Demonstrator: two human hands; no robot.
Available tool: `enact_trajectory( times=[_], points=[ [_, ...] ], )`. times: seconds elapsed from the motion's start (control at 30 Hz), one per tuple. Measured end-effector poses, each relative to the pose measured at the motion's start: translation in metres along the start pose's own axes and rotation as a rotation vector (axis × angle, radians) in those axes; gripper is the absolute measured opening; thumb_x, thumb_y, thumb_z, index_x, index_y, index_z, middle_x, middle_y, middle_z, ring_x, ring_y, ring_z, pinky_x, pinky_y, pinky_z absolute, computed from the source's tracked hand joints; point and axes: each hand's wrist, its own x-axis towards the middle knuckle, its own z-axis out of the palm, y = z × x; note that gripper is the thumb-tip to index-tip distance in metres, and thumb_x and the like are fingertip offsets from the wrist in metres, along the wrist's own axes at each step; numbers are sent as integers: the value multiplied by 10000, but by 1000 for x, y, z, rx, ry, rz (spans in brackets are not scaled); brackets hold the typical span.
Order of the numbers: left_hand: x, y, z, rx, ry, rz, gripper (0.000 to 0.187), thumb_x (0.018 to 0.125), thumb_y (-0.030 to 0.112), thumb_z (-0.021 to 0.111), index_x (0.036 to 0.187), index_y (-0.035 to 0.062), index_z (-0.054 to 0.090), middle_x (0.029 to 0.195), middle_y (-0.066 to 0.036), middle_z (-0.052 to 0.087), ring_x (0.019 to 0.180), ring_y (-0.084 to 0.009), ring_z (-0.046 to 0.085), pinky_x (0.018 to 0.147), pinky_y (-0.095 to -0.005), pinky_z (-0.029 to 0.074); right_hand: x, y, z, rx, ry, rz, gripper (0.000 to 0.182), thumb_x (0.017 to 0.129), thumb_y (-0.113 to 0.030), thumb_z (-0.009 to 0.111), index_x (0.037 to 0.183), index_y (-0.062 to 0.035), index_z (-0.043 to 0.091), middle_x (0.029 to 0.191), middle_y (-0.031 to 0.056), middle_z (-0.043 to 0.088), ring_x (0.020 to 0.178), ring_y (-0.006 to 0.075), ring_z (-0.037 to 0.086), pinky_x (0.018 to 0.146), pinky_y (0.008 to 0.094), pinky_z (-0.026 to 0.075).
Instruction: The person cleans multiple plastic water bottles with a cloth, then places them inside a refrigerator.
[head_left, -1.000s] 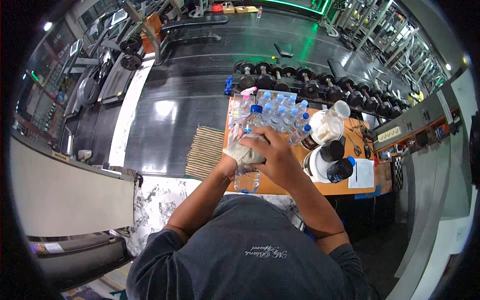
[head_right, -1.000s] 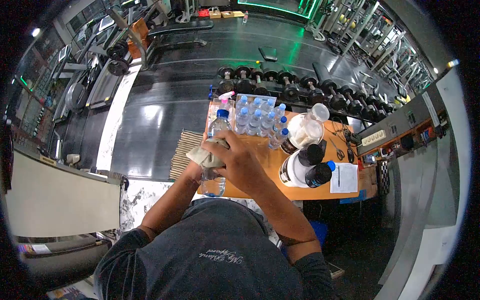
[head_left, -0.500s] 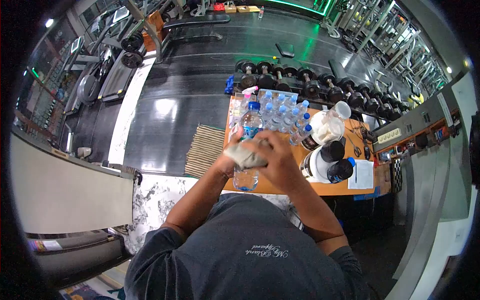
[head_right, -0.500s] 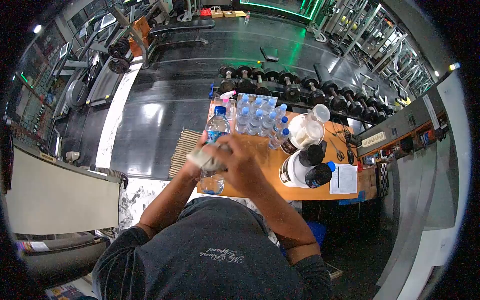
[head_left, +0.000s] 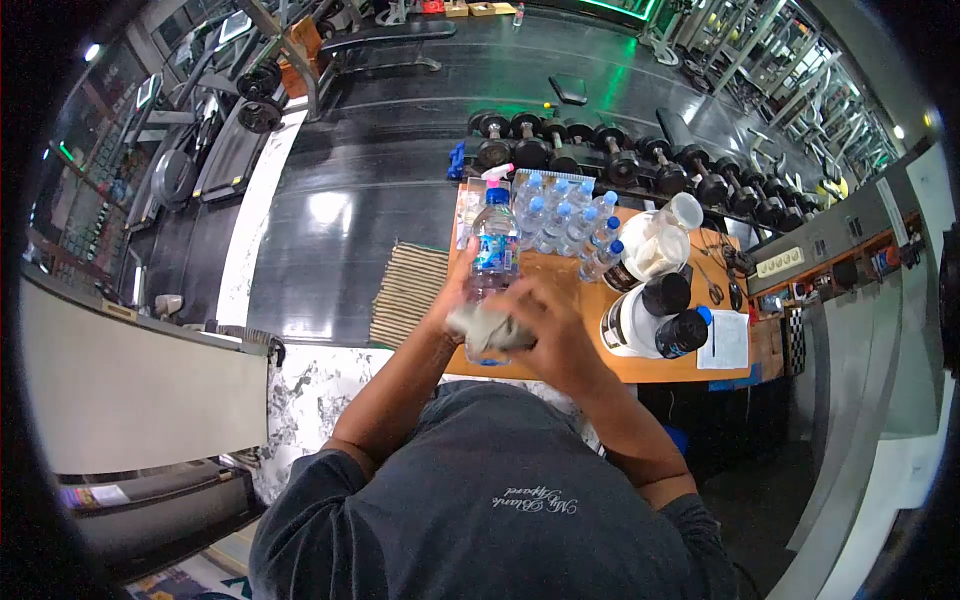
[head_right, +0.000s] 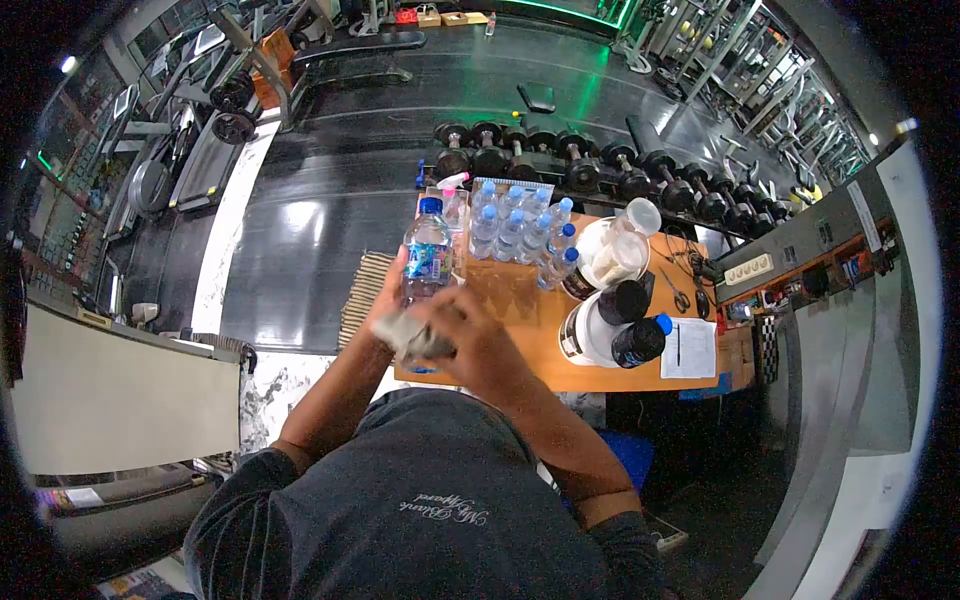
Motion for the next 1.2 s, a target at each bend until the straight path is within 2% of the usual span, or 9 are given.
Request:
enact_trajectory(
  times=[0.07, 0.17, 0.27, 0.4, 0.53, 0.7, 0.8, 1.03, 1.2],
  points=[
    [13, -10, -9, -181, -12, -194, 816, 1004, 756, 401, 1372, 50, 577, 1166, -158, 711, 981, -275, 735, 830, -409, 621, 10, 23, -5, -132, 145, -6, 600, 683, -31, 867, 1249, -100, 680, 1188, 127, 617, 1104, 351, 647, 934, 452, 520],
    [12, -16, -4, -142, -92, -114, 837, 1016, 755, 356, 1380, 30, 561, 1205, -153, 700, 1045, -267, 726, 852, -395, 614, 19, 28, -13, -81, 200, 55, 588, 687, -51, 877, 1240, -99, 684, 1202, 144, 633, 1105, 349, 645, 940, 438, 522],
    [23, -12, -13, -230, -65, -139, 790, 1028, 722, 387, 1349, 22, 565, 1135, -161, 712, 975, -256, 729, 801, -393, 612, -1, 17, 0, -51, 31, -36, 528, 791, -115, 829, 1284, -108, 639, 1165, 140, 596, 1137, 350, 632, 971, 458, 520],
    [17, -8, -18, -183, -71, -107, 779, 1005, 733, 437, 1303, 29, 581, 1008, -151, 734, 878, -248, 729, 797, -393, 615, -18, -6, 0, 48, -191, -11, 571, 764, -148, 857, 1295, -110, 649, 1160, 139, 588, 1171, 352, 626, 989, 466, 532],
    [13, -7, -4, -101, 9, -72, 785, 988, 756, 446, 1274, 45, 619, 1007, -140, 738, 900, -257, 733, 817, -397, 614, -8, 22, -10, -50, 82, 85, 601, 725, -54, 867, 1286, -104, 658, 1193, 139, 591, 1158, 364, 625, 960, 449, 533],
    [17, -10, -16, -200, -53, -89, 857, 973, 804, 397, 1325, 45, 586, 1053, -141, 732, 904, -252, 728, 785, -405, 611, -20, 8, -7, 58, -41, 85, 538, 775, -112, 848, 1280, -137, 662, 1189, 130, 580, 1148, 346, 625, 961, 437, 541],
    [16, -11, -21, -230, -88, -52, 825, 987, 773, 420, 1338, 40, 565, 1105, -146, 712, 871, -246, 716, 748, -411, 606, -35, 5, 3, 127, -117, -38, 587, 721, -107, 892, 1267, -136, 677, 1168, 124, 603, 1105, 301, 655, 906, 405, 553],
    [19, -11, -16, -7, 35, -84, 679, 1068, 594, 455, 1399, 5, 512, 1166, -178, 696, 993, -306, 740, 819, -435, 627, -57, 25, 22, 13, 127, -4, 597, 719, -116, 913, 1261, -131, 664, 1221, 110, 549, 1110, 308, 633, 931, 405, 552],
    [19, -8, -9, -111, -26, -108, 782, 1040, 683, 408, 1390, -6, 532, 1156, -199, 708, 974, -312, 732, 833, -450, 617, -55, 31, 19, 34, 101, 54, 658, 727, -70, 864, 1332, -133, 610, 1262, 141, 565, 1193, 373, 607, 996, 465, 521]
  ],
)
